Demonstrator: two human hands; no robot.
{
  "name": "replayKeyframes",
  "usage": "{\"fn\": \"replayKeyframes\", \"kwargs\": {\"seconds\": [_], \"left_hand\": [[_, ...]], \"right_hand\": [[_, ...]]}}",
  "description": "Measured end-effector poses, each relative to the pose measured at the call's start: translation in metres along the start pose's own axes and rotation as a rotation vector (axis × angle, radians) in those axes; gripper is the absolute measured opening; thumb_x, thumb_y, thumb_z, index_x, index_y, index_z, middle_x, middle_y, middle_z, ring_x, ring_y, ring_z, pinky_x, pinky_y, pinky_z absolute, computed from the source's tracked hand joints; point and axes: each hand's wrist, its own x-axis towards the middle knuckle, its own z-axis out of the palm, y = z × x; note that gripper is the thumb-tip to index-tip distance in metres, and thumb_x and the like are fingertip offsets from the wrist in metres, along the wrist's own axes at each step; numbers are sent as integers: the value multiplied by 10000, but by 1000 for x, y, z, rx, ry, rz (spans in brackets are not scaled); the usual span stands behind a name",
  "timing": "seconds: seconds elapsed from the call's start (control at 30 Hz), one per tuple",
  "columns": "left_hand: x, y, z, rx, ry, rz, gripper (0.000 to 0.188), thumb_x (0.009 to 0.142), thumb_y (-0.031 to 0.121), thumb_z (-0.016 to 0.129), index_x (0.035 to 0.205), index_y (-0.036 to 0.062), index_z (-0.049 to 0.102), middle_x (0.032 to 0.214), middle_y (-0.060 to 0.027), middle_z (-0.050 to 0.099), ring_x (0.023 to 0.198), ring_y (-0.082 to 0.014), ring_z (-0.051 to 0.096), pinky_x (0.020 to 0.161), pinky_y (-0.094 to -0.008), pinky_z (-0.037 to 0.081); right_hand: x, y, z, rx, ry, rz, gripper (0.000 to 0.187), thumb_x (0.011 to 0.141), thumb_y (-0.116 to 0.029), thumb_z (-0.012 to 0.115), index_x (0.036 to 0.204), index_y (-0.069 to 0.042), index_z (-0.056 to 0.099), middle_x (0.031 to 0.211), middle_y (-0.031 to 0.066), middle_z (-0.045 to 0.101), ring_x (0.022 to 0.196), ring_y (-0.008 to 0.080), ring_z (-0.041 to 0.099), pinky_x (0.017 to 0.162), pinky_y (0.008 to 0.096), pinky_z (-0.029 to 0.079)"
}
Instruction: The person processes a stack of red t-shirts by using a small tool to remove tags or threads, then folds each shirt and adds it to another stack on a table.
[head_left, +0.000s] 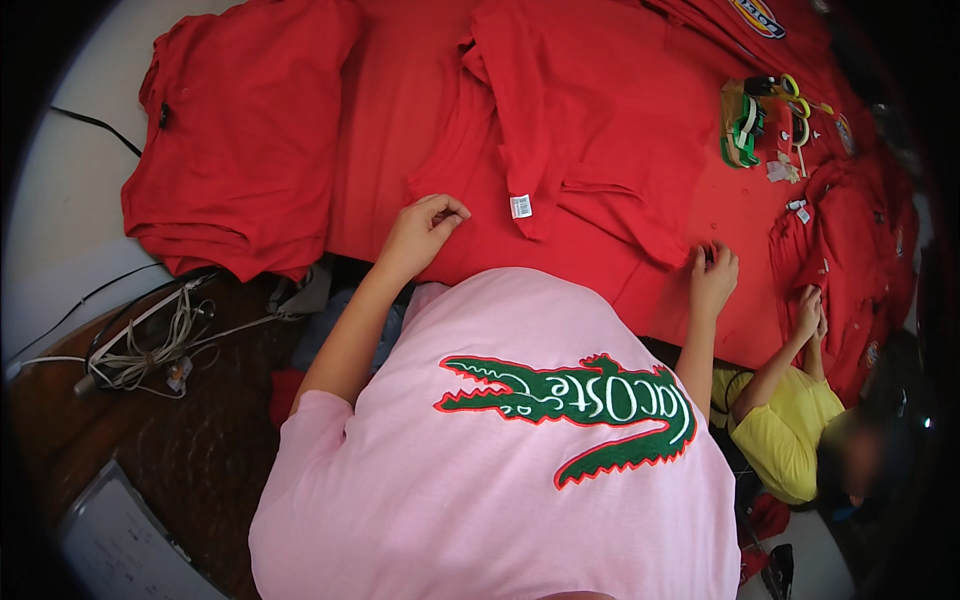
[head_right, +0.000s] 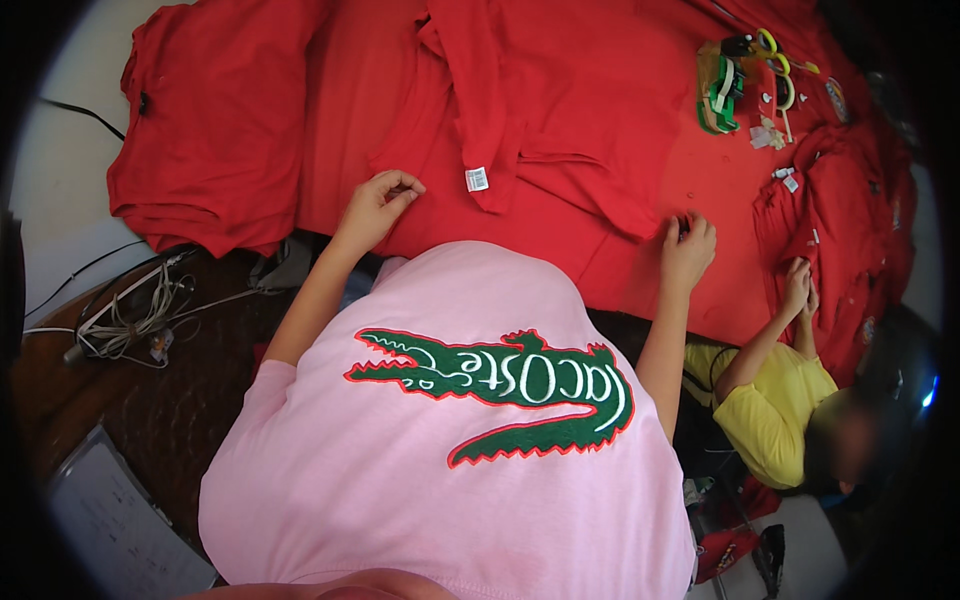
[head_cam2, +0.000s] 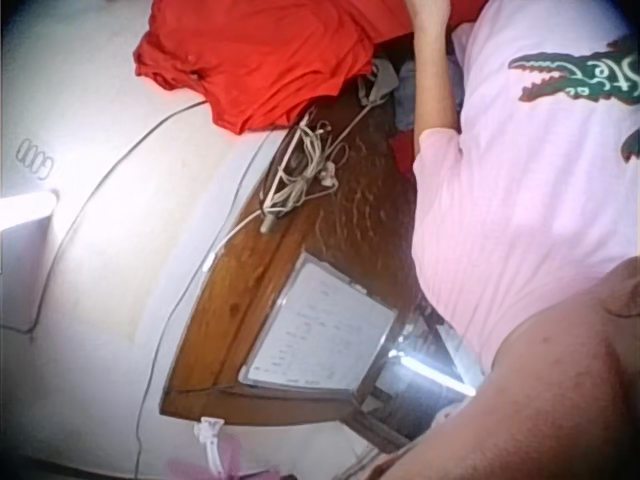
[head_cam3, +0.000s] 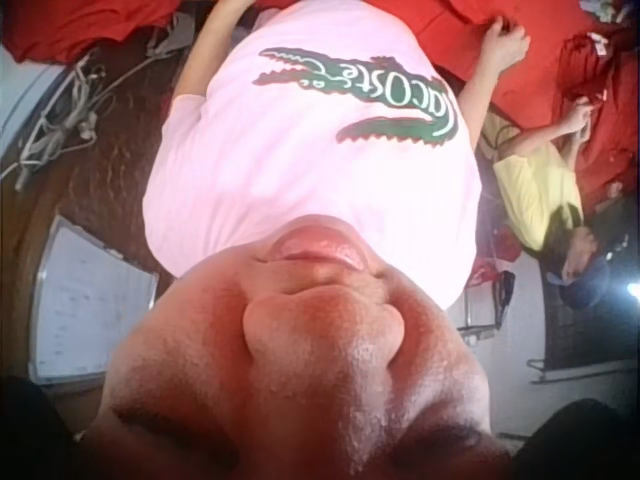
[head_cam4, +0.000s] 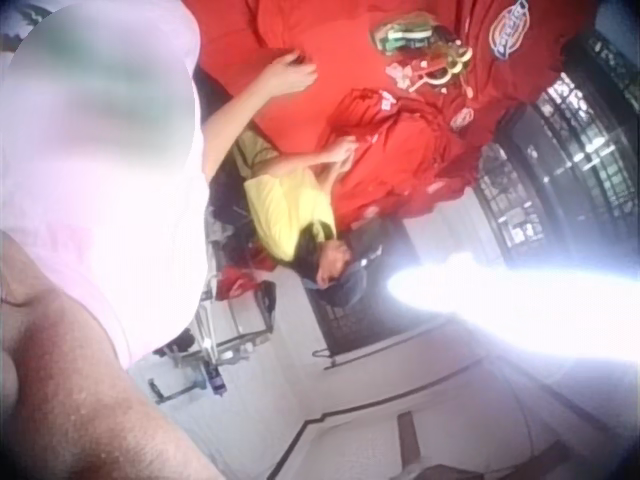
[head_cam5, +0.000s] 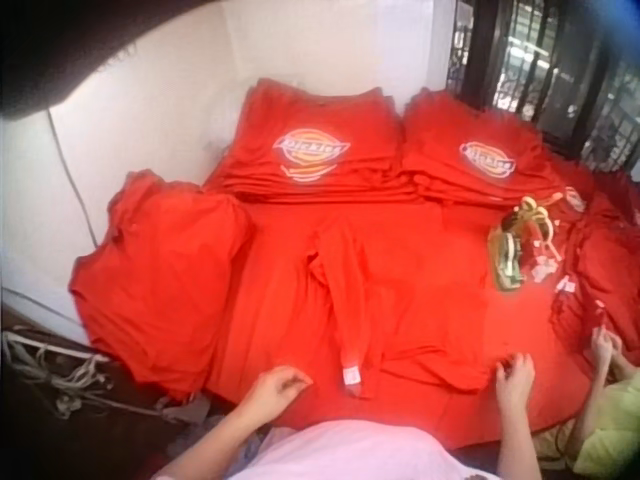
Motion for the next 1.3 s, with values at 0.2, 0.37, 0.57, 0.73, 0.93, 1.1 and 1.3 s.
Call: {"fn": "replayKeyframes", "kwargs": {"seconds": [0.2,0.37,0.57,0.73,0.93,1.1,1.3], "left_hand": [[25,53,47,210,-161,91,417,890,262,788,1255,113,650,1050,-98,656,835,-221,651,756,-351,529],[46,37,67,215,-27,28,410,858,272,827,1096,59,571,848,-97,641,739,-248,636,711,-346,516],[25,28,33,-467,39,24,223,990,49,642,1201,51,568,838,36,608,773,-17,549,679,-237,463],[13,38,9,-761,-29,-58,360,991,23,583,1345,76,541,824,48,557,751,-25,498,672,-201,423],[11,52,-1,-854,-29,-71,478,930,-29,516,1395,82,512,809,44,537,696,-31,431,644,-180,350],[10,55,-14,-492,75,-12,442,935,-28,515,1369,51,538,925,-26,647,814,-108,570,752,-225,452],[12,65,-11,159,223,217,442,919,70,696,1338,13,566,1380,-183,629,1354,-299,562,1136,-390,419]], "right_hand": [[51,-80,13,528,-124,-175,134,980,-103,609,1031,-15,698,994,196,690,961,398,659,866,478,517],[55,-139,7,563,-399,-265,182,923,-134,697,1069,-26,709,983,168,702,889,335,686,799,420,540],[10,-129,4,645,-619,-115,248,901,-169,755,1087,-6,735,951,158,716,793,256,692,724,369,537],[-15,-121,9,788,-552,39,233,956,-207,726,1014,16,761,829,154,731,694,190,670,669,345,520],[3,-130,-7,769,-744,107,234,979,-213,702,1045,8,745,703,108,680,584,121,524,604,307,457],[17,-140,-29,687,-480,-216,143,908,-111,703,1003,-16,749,848,118,721,751,247,644,727,369,514],[43,-164,-71,774,-502,-221,127,855,-104,694,925,-9,739,969,158,727,931,346,700,845,427,555]]}}
